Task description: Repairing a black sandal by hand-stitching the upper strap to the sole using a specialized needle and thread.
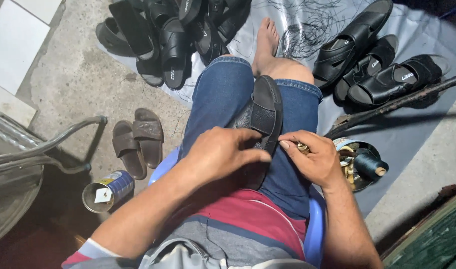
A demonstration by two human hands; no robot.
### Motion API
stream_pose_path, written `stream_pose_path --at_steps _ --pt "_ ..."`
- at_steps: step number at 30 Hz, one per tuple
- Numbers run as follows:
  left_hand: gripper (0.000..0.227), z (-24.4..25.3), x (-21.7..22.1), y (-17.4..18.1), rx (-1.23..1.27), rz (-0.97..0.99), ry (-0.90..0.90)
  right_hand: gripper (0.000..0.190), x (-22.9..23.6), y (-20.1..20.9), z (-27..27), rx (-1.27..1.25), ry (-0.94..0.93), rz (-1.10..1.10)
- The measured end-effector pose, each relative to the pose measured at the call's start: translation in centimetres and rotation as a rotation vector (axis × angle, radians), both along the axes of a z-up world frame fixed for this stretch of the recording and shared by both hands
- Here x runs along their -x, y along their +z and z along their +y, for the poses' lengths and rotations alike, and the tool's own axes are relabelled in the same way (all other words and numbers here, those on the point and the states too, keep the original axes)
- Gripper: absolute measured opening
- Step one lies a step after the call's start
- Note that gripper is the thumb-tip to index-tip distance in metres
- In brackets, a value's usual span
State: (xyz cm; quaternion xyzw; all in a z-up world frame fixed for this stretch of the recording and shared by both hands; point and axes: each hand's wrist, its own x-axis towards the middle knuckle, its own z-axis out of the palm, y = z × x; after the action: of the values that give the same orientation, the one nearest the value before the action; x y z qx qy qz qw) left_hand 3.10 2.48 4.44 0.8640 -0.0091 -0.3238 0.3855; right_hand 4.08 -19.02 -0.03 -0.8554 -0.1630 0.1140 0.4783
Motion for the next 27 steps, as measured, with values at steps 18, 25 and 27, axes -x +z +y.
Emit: stream_pose_path --at_steps 18,25,27 --pt "0.012 2.8 1.7 -2.0 0.661 -0.489 0.022 0.009 -0.9 7.8 2.8 -0.033 0.212 0.055" --pt "0.02 16.5 2.4 -0.8 -0.436 -0.399 0.971 0.031 -0.7 5.6 -2.5 0.204 0.225 -0.135" --pt "0.02 14.6 3.1 -2.0 -0.671 -0.752 0.825 0.034 -0.2 4.8 -2.3 0.246 0.284 -0.165"
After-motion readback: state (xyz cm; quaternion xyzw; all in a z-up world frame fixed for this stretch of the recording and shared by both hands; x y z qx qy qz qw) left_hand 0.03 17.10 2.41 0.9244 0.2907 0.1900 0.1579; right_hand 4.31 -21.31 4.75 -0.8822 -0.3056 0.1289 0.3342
